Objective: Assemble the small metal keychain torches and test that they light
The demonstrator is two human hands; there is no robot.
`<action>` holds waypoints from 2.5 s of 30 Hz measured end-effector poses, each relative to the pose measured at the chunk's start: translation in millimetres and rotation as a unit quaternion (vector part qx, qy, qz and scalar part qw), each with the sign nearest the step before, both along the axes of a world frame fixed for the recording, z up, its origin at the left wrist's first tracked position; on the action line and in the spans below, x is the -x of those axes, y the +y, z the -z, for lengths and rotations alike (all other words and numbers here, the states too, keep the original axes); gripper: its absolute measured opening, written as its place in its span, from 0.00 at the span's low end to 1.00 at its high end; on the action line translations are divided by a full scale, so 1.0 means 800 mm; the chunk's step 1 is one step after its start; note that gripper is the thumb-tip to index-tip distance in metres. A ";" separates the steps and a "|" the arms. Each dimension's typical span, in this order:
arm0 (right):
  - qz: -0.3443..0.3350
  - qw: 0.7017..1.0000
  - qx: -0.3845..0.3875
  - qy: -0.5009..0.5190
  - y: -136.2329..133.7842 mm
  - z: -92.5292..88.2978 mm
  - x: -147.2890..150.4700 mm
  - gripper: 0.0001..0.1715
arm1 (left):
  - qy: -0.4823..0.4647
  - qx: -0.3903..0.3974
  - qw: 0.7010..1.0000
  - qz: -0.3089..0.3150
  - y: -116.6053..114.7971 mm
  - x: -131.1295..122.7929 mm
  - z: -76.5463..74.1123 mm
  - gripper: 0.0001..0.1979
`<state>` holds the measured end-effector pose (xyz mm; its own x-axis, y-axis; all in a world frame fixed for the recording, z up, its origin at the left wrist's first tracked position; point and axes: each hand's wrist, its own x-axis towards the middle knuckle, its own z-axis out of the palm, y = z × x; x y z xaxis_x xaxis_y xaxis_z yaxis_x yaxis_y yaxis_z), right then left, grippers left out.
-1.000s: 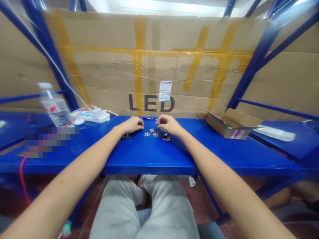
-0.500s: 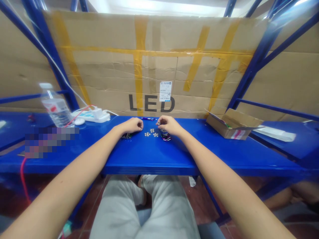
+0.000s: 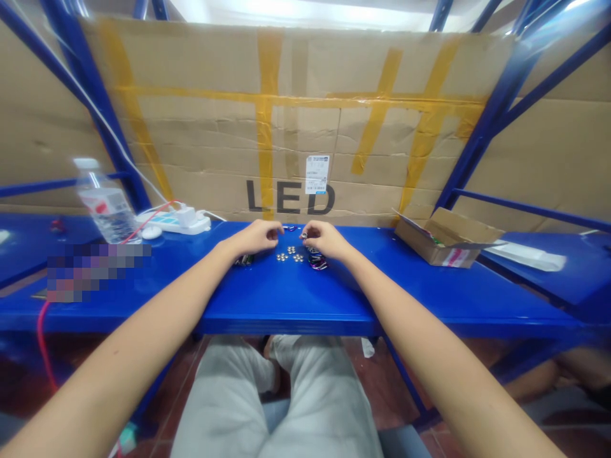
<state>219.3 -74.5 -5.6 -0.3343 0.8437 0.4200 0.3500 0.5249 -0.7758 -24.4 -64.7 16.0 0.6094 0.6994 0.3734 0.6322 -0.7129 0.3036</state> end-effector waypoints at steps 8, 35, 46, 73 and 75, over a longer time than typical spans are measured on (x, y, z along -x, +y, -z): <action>0.038 0.999 -0.028 -0.016 0.000 -0.003 -0.001 0.08 | -0.030 -0.122 0.987 0.100 -0.023 -0.044 -0.001 0.20; 0.009 0.998 -0.058 -0.015 0.001 -0.001 0.001 0.08 | -0.126 -0.203 0.963 0.123 -0.014 -0.057 0.018 0.05; -0.009 1.000 -0.003 0.029 -0.007 -0.006 0.005 0.10 | -0.146 -0.183 0.968 0.090 -0.015 -0.061 0.017 0.04; 0.133 0.965 -0.027 -0.225 0.016 0.001 -0.040 0.12 | -0.557 0.312 0.770 0.001 -0.019 -0.061 -0.001 0.07; 0.134 0.964 -0.042 -0.226 0.017 0.004 -0.038 0.15 | -0.549 0.311 0.776 0.001 -0.019 -0.063 0.000 0.06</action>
<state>249.9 -60.5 -8.9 -0.2746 0.8944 0.3529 0.7735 0.4236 -0.4715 25.6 -80.0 16.1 0.1650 0.9519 0.2583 -0.2515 -0.2126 0.9442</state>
